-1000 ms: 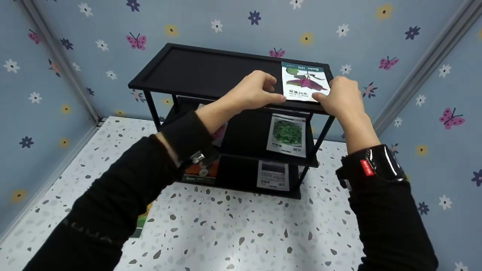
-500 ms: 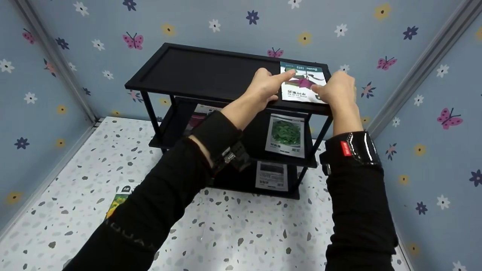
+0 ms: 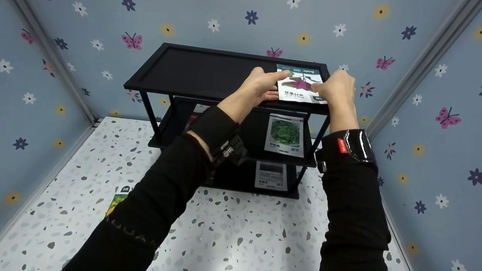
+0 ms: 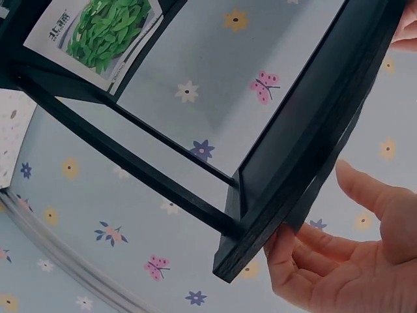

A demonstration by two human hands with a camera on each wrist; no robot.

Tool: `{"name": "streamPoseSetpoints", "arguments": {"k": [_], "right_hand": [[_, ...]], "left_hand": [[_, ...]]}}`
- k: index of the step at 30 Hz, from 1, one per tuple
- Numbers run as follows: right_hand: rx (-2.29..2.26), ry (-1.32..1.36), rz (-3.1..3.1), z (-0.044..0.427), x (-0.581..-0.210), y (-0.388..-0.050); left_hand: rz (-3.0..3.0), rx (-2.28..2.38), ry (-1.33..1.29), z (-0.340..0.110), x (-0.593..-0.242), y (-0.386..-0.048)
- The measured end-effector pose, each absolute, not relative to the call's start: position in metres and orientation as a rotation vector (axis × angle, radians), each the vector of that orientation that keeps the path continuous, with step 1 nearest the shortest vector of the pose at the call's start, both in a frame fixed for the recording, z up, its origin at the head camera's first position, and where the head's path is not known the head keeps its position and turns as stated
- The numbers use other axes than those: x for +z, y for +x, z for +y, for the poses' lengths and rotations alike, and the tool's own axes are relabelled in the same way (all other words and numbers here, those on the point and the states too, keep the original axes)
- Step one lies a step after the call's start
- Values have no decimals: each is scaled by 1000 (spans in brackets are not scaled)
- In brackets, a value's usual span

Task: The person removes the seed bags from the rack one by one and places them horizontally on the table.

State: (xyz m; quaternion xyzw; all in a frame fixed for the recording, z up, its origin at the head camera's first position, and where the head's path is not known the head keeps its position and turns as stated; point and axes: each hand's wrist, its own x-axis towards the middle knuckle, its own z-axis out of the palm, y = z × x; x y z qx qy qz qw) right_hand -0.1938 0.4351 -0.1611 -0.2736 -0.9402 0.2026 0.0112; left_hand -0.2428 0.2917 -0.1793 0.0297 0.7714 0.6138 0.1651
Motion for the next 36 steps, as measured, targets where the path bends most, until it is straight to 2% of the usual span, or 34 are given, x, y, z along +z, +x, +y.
{"name": "streamPoseSetpoints", "arguments": {"k": [16, 19, 25, 30, 36], "right_hand": [[724, -853, -2945, 436, -162, -190], [918, -795, -2868, 436, -164, -187], [1587, -651, -2506, 439, -166, -176], [2107, -543, -2138, 434, -171, -163], [2327, -323, -1868, 422, -187, -148]], "left_hand": [[2415, 1457, 58, 282, -173, -253], [2357, 1535, 52, 273, -174, -256], [1906, 1868, 88, 241, -172, -256], [1724, 1925, 193, 216, -175, -249], [1632, 1993, 361, 195, -191, -231]]}}
